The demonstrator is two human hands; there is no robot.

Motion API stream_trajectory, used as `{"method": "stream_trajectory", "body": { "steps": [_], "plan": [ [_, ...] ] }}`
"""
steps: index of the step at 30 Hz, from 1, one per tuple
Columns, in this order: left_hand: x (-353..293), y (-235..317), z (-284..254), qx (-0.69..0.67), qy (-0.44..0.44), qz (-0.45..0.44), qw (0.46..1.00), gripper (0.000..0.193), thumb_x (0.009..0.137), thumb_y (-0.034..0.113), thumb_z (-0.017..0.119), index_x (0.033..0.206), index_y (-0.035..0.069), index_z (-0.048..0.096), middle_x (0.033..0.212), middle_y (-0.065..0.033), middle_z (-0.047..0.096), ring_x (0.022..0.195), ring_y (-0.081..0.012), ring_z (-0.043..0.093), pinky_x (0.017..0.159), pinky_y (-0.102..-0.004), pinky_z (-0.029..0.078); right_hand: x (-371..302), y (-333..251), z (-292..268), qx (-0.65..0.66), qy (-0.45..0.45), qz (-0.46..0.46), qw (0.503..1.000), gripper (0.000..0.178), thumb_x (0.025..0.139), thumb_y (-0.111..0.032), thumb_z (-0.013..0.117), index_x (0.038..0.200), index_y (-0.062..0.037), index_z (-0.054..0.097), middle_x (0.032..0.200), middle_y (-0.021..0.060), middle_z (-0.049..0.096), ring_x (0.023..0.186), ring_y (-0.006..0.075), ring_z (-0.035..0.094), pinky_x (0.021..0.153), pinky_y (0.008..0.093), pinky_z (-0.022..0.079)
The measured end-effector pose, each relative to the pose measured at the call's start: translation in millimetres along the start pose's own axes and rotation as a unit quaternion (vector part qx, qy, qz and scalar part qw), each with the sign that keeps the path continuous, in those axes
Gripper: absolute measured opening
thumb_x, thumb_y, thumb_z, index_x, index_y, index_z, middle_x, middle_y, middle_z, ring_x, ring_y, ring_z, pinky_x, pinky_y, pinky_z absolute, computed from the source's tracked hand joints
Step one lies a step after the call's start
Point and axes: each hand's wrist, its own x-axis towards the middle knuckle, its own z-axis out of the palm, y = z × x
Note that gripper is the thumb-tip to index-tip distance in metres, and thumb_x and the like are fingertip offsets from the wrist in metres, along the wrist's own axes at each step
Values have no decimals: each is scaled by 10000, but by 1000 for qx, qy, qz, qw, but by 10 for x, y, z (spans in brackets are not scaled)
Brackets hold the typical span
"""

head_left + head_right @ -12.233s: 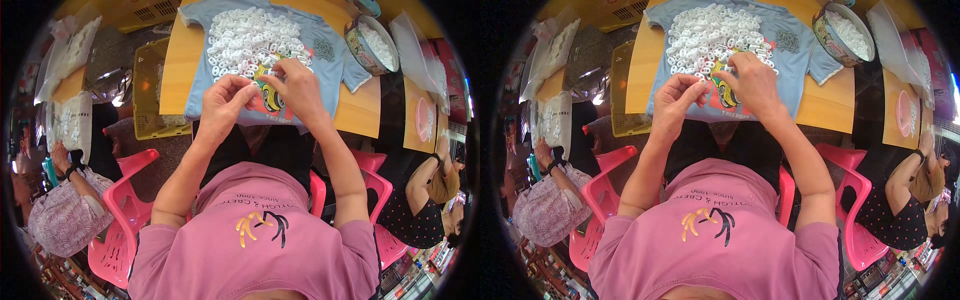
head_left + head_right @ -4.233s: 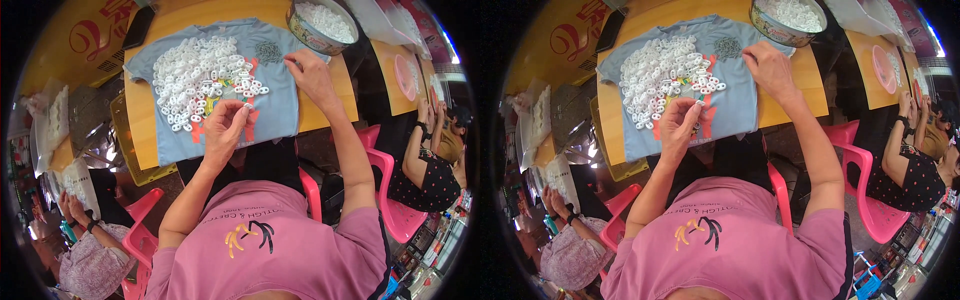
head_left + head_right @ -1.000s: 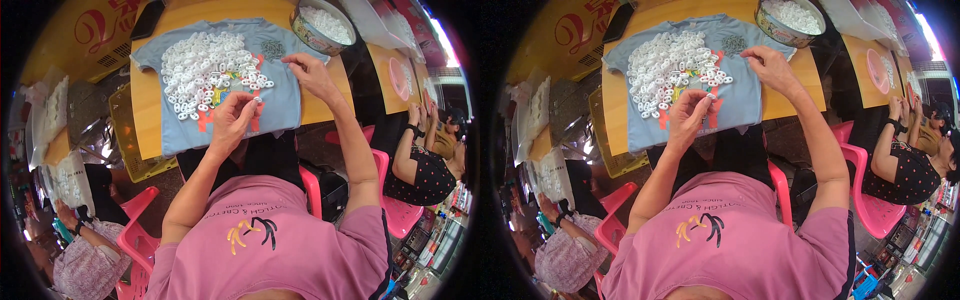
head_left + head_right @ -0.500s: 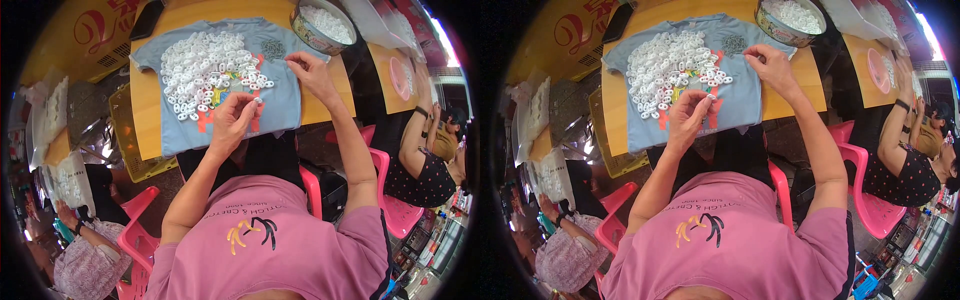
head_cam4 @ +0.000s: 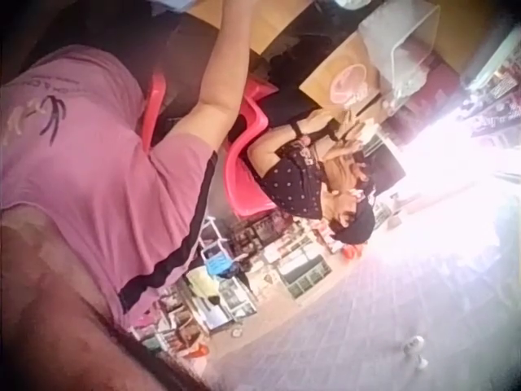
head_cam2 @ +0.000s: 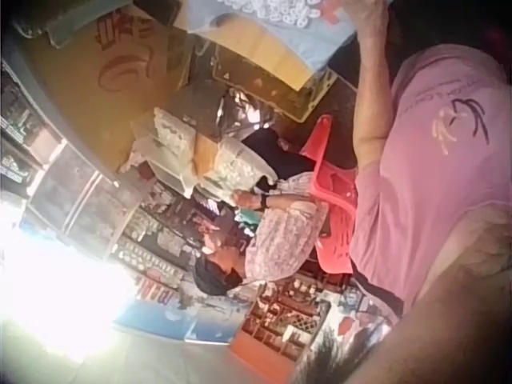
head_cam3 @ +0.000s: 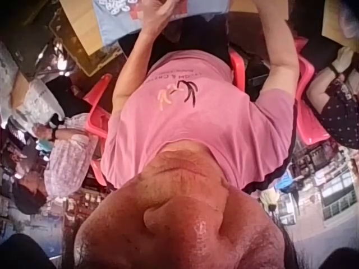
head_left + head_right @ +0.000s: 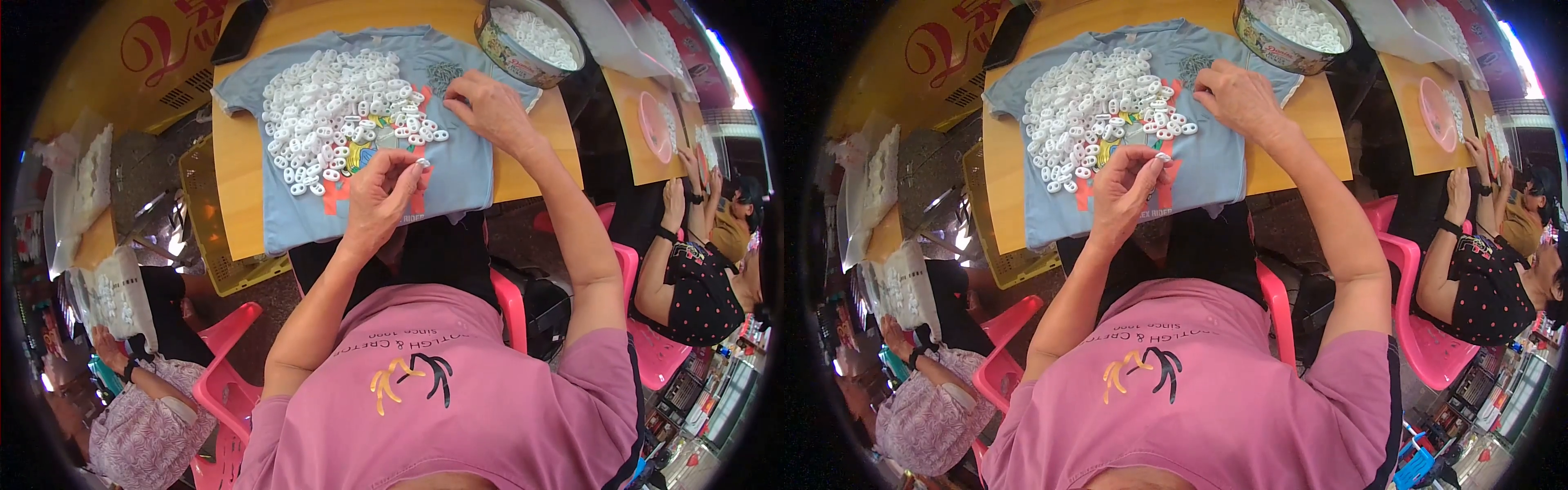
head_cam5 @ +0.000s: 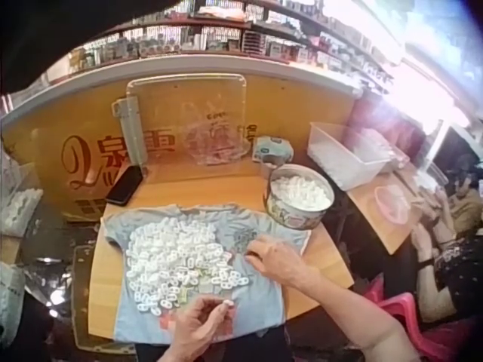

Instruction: The person is manually inserting small metal pins into plastic button-like components on a table in a workshop setting.

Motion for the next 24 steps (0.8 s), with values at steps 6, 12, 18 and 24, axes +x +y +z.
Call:
{"method": "stream_trajectory", "body": {
  "steps": [6, 12, 18, 24],
  "plan": [
    [-2, 32, 10, 13, 4, -3, 1000, 89, 934, 46, 593, 983, -27, 597, 842, -45, 666, 732, -73, 612, 661, -218, 505, 137, 17, -93, -39, -84, -31, 995, 150, 844, -199, 645, 905, -62, 636, 913, 107, 623, 846, 333, 618, 726, 420, 493],
    [-1, 31, 9, 3, 5, -8, 1000, 90, 936, 46, 591, 990, -26, 595, 858, -49, 667, 738, -75, 610, 667, -218, 504, 244, 38, -110, -44, -115, -82, 989, 147, 831, -187, 632, 891, -53, 628, 897, 120, 618, 858, 343, 611, 730, 432, 484],
    [12, 31, 8, -35, 9, -28, 999, 93, 940, 48, 589, 1001, -21, 576, 876, -59, 664, 740, -75, 601, 681, -218, 499, 90, 84, -109, 24, -68, -67, 995, 142, 825, -140, 629, 911, -28, 622, 854, 112, 621, 750, 276, 624, 708, 370, 494],
    [32, 113, 35, -36, 20, -55, 998, 119, 945, 79, 591, 1007, -21, 570, 886, -71, 663, 738, -87, 609, 680, -227, 507, -255, -9, -172, 395, -31, 131, 909, 174, 915, -95, 608, 1038, 22, 648, 821, 23, 614, 689, 67, 566, 647, 229, 474]
  ]
}}
